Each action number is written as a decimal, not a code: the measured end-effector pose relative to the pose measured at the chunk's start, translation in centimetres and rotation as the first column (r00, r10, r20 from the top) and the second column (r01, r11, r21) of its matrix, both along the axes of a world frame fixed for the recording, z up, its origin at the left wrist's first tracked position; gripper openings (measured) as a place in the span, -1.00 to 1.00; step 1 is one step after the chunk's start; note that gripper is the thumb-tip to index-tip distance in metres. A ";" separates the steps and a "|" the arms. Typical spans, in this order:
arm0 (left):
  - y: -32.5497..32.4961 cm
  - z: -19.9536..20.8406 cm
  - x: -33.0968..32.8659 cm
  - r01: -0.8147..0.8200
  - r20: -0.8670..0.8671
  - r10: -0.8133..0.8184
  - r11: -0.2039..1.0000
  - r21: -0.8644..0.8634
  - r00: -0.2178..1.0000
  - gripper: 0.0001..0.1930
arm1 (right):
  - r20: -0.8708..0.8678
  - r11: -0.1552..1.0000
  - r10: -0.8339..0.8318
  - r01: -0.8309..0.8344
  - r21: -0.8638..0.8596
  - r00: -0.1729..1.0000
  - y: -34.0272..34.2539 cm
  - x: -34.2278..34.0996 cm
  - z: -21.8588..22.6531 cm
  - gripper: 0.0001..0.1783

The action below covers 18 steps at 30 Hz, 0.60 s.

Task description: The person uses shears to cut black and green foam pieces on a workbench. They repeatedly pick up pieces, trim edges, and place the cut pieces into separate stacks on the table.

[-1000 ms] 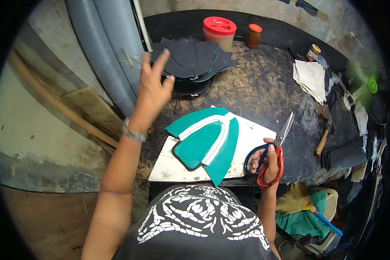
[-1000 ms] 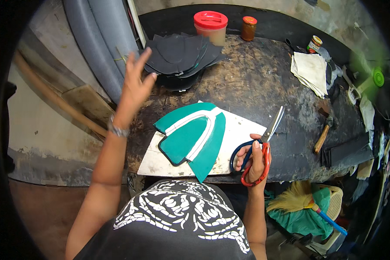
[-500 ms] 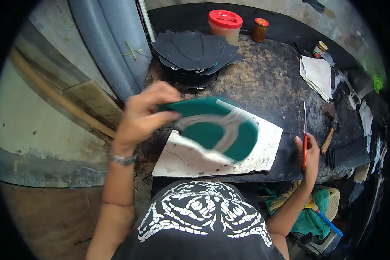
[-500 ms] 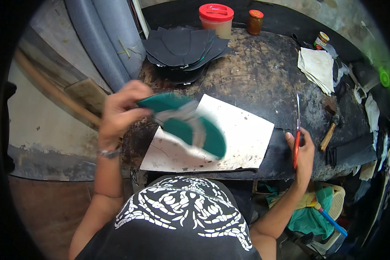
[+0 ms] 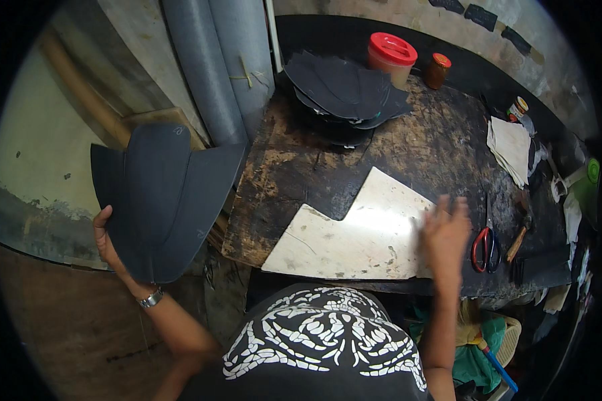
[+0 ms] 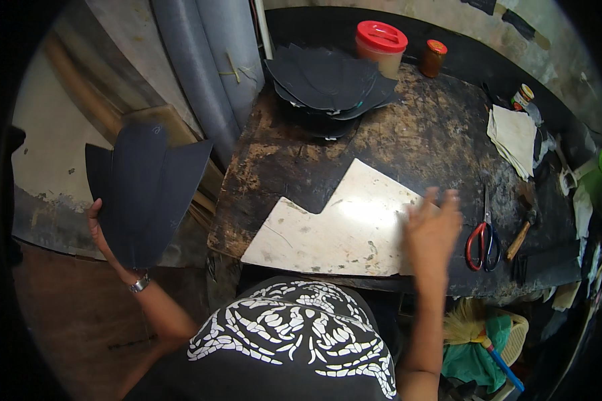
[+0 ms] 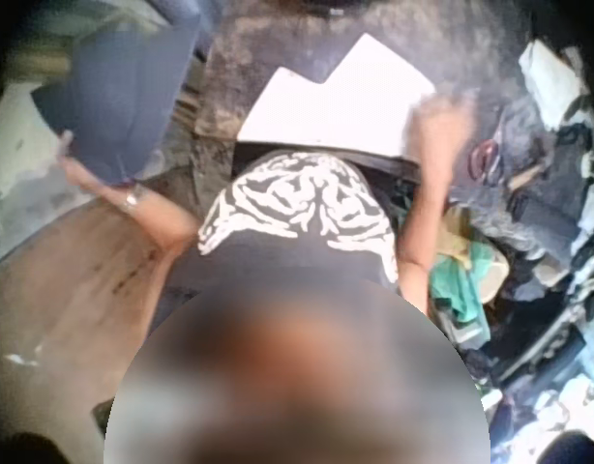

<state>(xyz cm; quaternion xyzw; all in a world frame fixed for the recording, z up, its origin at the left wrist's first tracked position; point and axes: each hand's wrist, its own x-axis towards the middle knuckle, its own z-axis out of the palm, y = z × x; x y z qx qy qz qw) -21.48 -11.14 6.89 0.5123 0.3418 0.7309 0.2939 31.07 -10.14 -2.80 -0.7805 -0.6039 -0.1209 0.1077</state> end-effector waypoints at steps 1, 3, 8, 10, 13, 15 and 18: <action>-0.3 0.0 0.2 0.039 0.075 -0.040 0.999 0.017 0.996 -0.64 | -0.082 0.997 0.003 -0.010 -0.076 0.997 0.4 -4.0 -0.5 -0.33; -0.7 0.2 1.0 0.070 0.216 -0.070 0.997 0.008 0.974 -0.51 | -0.131 0.901 0.288 -0.315 -0.297 0.949 0.3 -11.1 -0.5 -0.24; -0.6 1.3 1.0 0.386 0.376 -0.423 0.906 0.175 0.824 -0.38 | -0.770 0.328 0.627 -0.936 0.125 0.117 2.9 -19.0 2.2 -0.26; -1.2 1.5 0.8 0.331 0.401 -0.365 0.931 0.154 0.840 -0.37 | -0.656 0.719 0.529 -0.695 0.011 0.537 7.4 -18.0 2.7 -0.27; -1.7 1.4 1.8 0.204 0.396 -0.225 0.974 0.095 0.890 -0.36 | -0.418 0.902 0.276 -0.383 -0.198 0.866 11.3 -18.5 2.0 -0.25; -1.0 1.1 3.4 0.078 0.406 -0.082 0.997 0.024 0.910 -0.36 | -0.255 0.850 0.368 -0.434 -0.299 0.894 10.8 -22.4 1.6 -0.20; 0.2 1.1 5.2 0.028 0.318 -0.010 0.998 -0.052 0.948 -0.38 | -0.803 0.108 0.572 -0.986 -0.128 0.167 7.4 -25.9 1.8 -0.23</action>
